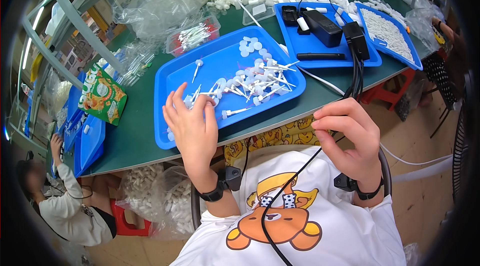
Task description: The person sits at a factory workstation and repeatedly assembles small white plastic components. They pick up a round cap and a thin rod from a blue tray, insert the rod into the cap, and place the finished unit back into the tray.
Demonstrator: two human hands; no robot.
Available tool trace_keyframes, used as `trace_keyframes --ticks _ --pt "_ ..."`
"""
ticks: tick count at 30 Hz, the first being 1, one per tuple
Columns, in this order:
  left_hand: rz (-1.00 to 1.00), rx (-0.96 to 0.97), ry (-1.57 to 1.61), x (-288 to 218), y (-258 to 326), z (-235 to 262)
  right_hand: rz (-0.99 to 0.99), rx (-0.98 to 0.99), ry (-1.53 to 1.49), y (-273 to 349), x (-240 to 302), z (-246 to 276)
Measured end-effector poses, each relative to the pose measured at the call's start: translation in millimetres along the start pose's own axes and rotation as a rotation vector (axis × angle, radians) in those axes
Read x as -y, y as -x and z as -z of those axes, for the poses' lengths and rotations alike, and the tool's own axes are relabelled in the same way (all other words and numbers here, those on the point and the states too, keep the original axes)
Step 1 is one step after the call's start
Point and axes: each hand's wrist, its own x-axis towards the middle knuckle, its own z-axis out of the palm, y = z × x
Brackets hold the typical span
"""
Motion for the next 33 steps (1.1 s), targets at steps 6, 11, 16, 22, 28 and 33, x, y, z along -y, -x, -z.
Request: trace_keyframes --ticks 6,11,16,22,28,33 --pt "0.115 -0.084 -0.013 2.8 2.5 -8.0 0.012 -0.008 0.013 -1.0 -0.8 1.0" --pt "0.115 -0.033 -0.052 0.9 1.0 -6.1 0.005 -0.008 0.004 -0.8 0.2 0.2" --pt "0.126 0.046 -0.046 1.6 -1.0 -4.8 0.002 0.001 0.010 -0.8 0.1 -0.9" --pt "0.192 0.078 -0.034 0.0 -3.1 -4.1 -0.008 0.013 0.009 0.1 -0.1 -3.1" --pt "0.135 0.111 -0.050 3.0 -2.0 -3.7 -0.004 0.010 0.010 -0.8 0.4 -2.1" --pt "0.112 0.070 -0.050 2.9 -1.8 -7.1 -0.001 0.013 0.012 -0.4 0.0 -3.1"
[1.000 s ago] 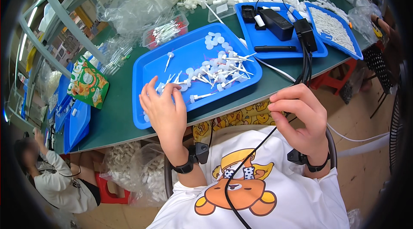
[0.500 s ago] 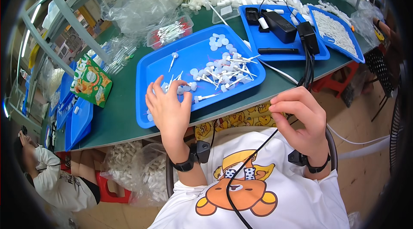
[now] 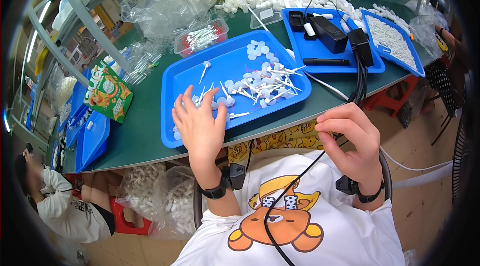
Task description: The person sits at a factory workstation and repeatedly assembles small white plastic components. They pick up a round cap and a thin rod from a blue tray, insert the rod into the cap, and place the finished unit back into the tray.
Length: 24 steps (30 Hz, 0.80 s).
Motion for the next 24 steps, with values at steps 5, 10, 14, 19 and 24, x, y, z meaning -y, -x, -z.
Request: trace_keyframes --ticks 5,10,14,19,24 --pt "-0.019 0.082 -0.039 4.9 0.2 1.3 -0.017 0.009 -0.008 0.5 0.2 0.6" --pt "-0.011 0.080 0.008 3.5 -0.6 1.9 -0.021 0.018 -0.014 0.3 0.4 -0.1" --pt "-0.012 0.050 0.027 4.3 -0.2 1.5 -0.030 0.022 -0.012 0.5 0.5 0.5" --pt "-0.019 0.036 0.051 3.4 -0.4 2.7 -0.044 0.041 -0.015 1.2 0.7 0.8" --pt "-0.054 0.023 0.089 -1.0 -1.1 6.6 -0.115 0.286 0.097 -1.1 4.6 7.4"
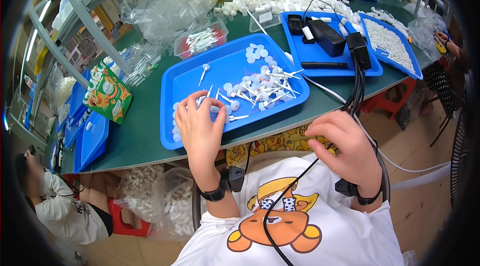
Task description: The person sits at a factory workstation and repeatedly assembles small white plastic components. They pick up a round cap and a thin rod from a blue tray, insert the rod into the cap, and place the finished unit back into the tray.
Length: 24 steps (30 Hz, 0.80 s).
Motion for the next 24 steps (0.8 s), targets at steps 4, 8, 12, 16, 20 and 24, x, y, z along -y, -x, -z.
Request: trace_keyframes --ticks 4,8,12,16,20,24 --pt "-0.036 -0.004 0.006 -2.1 -0.7 0.5 -0.278 0.645 0.172 19.4 -9.5 -2.6" --pt "-0.047 -0.019 0.011 -3.8 -0.7 -0.6 -0.513 0.858 0.145 20.7 -7.6 -4.9" --pt "0.032 0.081 0.076 -4.4 -1.0 2.0 -0.258 0.644 0.185 27.5 -15.3 -6.2" --pt "0.025 0.067 0.112 -4.4 -0.4 1.6 -0.373 0.762 0.147 32.3 -17.8 -10.4" --pt "0.017 0.084 0.139 -5.2 -1.6 1.2 -0.313 0.821 0.122 12.5 -13.6 -8.3" --pt "0.019 0.058 0.152 -1.2 0.6 1.1 -0.082 0.744 0.182 -31.5 -6.7 -2.1"
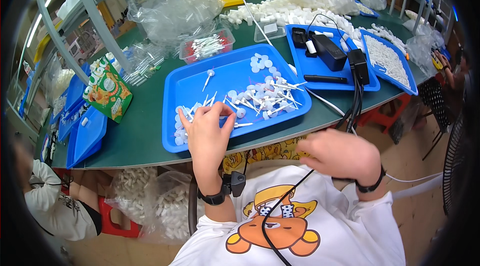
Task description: The person sits at a factory workstation and repeatedly assembles small white plastic components. They pick up a round cap and a thin rod from a blue tray, insert the rod into the cap, and place the finished unit back into the tray.
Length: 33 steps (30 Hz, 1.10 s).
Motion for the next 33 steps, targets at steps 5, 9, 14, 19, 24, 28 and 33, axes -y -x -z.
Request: trace_keyframes --ticks 5,9,14,19,24,28,33 --pt "-0.034 -0.060 0.028 -3.3 0.4 2.9 -0.078 0.173 0.245 -85.9 19.7 82.3" --pt "-0.066 -0.072 0.039 -5.3 -1.2 3.3 0.202 0.014 0.341 -208.7 -13.4 92.8" --pt "-0.052 -0.073 0.048 -4.5 -3.3 3.2 0.288 -0.338 0.387 -331.4 -45.6 69.8" --pt "-0.028 -0.091 0.035 -3.0 -2.3 4.0 0.358 -0.625 0.317 -386.6 -53.3 52.7" --pt "-0.017 -0.099 0.020 -3.1 -2.6 2.1 0.231 -0.537 0.388 -405.1 -52.8 46.2" --pt "-0.024 -0.111 0.010 -2.5 -2.0 0.6 0.221 -0.568 0.439 -410.5 -53.2 42.4" --pt "-0.021 -0.108 0.017 -2.6 -2.5 -0.5 0.204 -0.492 0.392 -405.8 -55.3 48.7"
